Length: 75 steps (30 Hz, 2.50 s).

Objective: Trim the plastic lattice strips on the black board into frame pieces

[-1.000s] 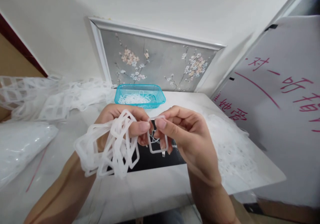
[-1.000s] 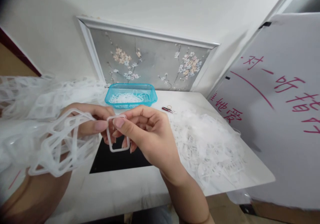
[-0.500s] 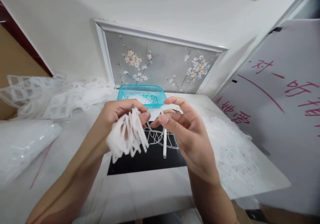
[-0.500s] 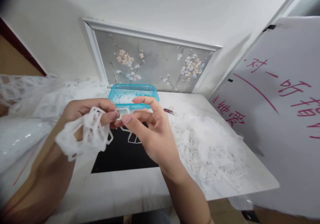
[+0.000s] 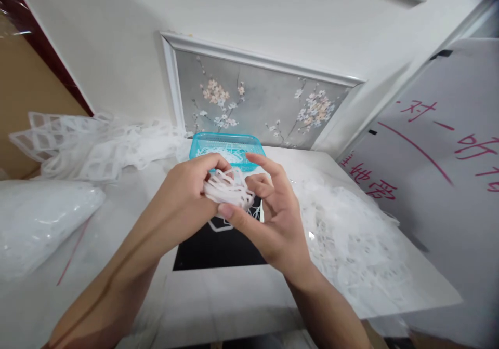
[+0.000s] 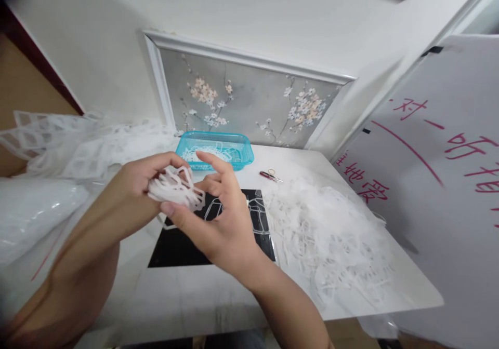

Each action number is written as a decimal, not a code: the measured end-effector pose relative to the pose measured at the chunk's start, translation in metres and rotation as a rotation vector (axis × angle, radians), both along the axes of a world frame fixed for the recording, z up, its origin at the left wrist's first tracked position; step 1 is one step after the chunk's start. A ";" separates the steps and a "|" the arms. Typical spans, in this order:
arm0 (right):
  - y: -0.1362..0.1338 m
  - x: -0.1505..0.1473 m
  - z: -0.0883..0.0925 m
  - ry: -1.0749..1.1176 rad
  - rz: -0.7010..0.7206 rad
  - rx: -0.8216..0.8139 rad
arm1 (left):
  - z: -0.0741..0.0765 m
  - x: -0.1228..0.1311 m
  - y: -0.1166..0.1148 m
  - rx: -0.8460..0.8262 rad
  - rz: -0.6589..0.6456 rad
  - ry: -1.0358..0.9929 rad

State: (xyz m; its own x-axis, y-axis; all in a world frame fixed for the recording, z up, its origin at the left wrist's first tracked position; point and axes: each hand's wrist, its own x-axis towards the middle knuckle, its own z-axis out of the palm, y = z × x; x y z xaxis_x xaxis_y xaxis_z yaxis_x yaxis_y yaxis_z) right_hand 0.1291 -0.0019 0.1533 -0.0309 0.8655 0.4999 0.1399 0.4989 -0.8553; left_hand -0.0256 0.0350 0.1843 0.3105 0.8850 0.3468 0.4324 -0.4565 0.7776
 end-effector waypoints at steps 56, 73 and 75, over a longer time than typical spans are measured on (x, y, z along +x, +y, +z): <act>-0.018 0.011 0.028 1.163 0.432 -0.666 | -0.003 -0.001 -0.047 0.432 0.099 0.296; -0.021 0.009 0.026 0.979 0.349 -0.435 | 0.002 -0.006 -0.040 0.358 0.066 0.237; -0.021 0.009 0.026 0.967 0.326 -0.433 | 0.001 -0.007 -0.040 0.339 0.081 0.234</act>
State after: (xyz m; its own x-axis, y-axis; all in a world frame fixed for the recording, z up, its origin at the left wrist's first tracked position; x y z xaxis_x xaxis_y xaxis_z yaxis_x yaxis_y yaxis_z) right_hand 0.1379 -0.0226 0.1797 -0.0491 0.9945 0.0930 -0.7647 0.0224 -0.6440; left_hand -0.0325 -0.0050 0.1854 0.3499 0.7577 0.5509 0.6245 -0.6270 0.4658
